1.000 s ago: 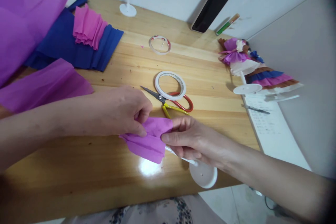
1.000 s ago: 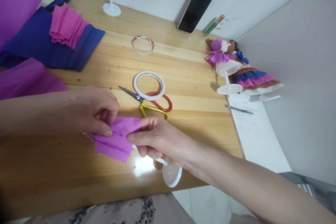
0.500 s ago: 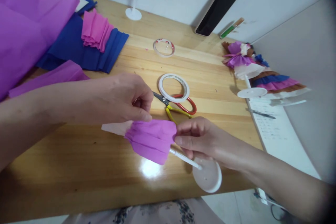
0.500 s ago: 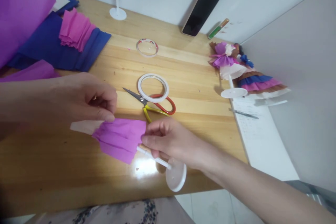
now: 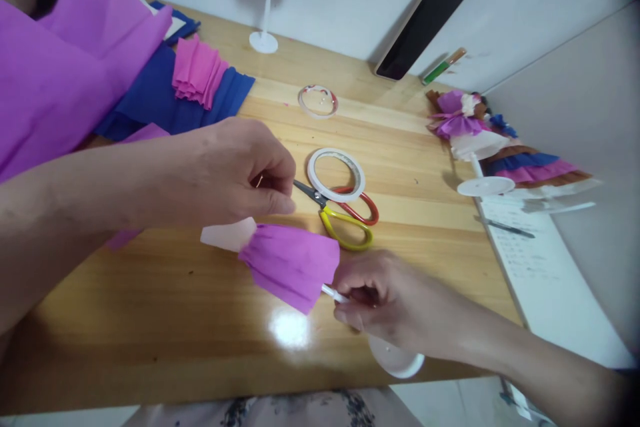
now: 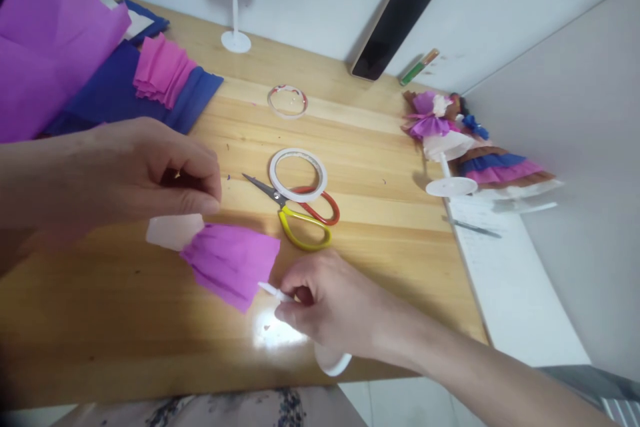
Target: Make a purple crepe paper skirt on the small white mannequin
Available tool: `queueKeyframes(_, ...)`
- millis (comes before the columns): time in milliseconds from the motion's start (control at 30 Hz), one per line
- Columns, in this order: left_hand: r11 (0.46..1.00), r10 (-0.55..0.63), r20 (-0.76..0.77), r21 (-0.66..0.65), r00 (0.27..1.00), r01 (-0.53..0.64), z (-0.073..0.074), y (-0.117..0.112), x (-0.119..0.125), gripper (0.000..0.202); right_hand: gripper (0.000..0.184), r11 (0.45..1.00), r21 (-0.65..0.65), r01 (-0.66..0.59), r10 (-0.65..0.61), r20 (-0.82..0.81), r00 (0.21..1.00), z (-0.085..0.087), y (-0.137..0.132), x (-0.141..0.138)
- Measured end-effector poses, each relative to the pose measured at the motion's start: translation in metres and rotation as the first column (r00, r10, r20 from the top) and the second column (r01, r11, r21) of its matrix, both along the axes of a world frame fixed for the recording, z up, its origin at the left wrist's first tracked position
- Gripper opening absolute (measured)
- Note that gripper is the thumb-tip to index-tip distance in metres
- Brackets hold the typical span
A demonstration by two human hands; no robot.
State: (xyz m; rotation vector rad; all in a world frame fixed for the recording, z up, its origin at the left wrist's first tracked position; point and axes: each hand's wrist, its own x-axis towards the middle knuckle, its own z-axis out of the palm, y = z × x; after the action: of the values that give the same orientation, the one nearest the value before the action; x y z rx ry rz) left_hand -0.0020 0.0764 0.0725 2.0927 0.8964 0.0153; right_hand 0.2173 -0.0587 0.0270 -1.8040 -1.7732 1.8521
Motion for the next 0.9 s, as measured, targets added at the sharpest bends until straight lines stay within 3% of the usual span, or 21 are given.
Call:
queueKeyframes(100,0.994,0.071,0.053,0.082,0.996,-0.075,0.005,0.003,-0.002,0.019,0.028,0.992,0.126,0.012,-0.021,0.067,0.998,-0.002,0.004,-0.007)
queueKeyframes(267,0.946,0.242,0.214,0.165,0.946,-0.279,0.002,0.01,-0.008,0.024,0.031,0.921,0.347,0.178,-0.185,-0.011,0.983,-0.01,0.013,-0.018)
queueKeyframes(500,0.89,0.386,0.324,0.116,0.864,-0.441,0.004,0.016,-0.014,0.034,0.032,0.78,0.417,0.466,-0.39,-0.259,0.884,-0.035,0.041,-0.03)
queueKeyframes(600,0.903,0.421,0.308,-0.052,0.853,-0.427,0.005,0.01,-0.015,0.035,0.034,0.729,0.378,0.571,-0.452,-0.361,0.816,-0.041,0.057,-0.035)
queueKeyframes(667,0.913,0.362,0.259,-0.29,0.895,-0.286,-0.001,0.003,-0.01,0.04,0.036,0.695,0.338,0.634,-0.477,-0.442,0.759,-0.042,0.065,-0.04)
queueKeyframes(733,0.819,0.3,0.279,-0.566,0.912,-0.096,-0.011,-0.005,-0.002,0.046,0.038,0.66,0.32,0.68,-0.474,-0.524,0.707,-0.043,0.073,-0.045)
queueKeyframes(767,0.746,0.346,0.32,-0.664,0.882,-0.052,-0.016,-0.009,0.002,0.049,0.039,0.649,0.318,0.691,-0.459,-0.56,0.69,-0.044,0.076,-0.047)
queueKeyframes(833,0.634,0.57,0.411,-0.771,0.712,-0.063,-0.025,-0.02,0.012,0.046,0.04,0.649,0.315,0.692,-0.419,-0.612,0.671,-0.044,0.079,-0.051)
queueKeyframes(900,0.563,0.695,0.406,-0.821,0.594,-0.098,-0.03,-0.03,0.018,0.036,0.04,0.675,0.293,0.677,-0.392,-0.635,0.666,-0.044,0.08,-0.053)
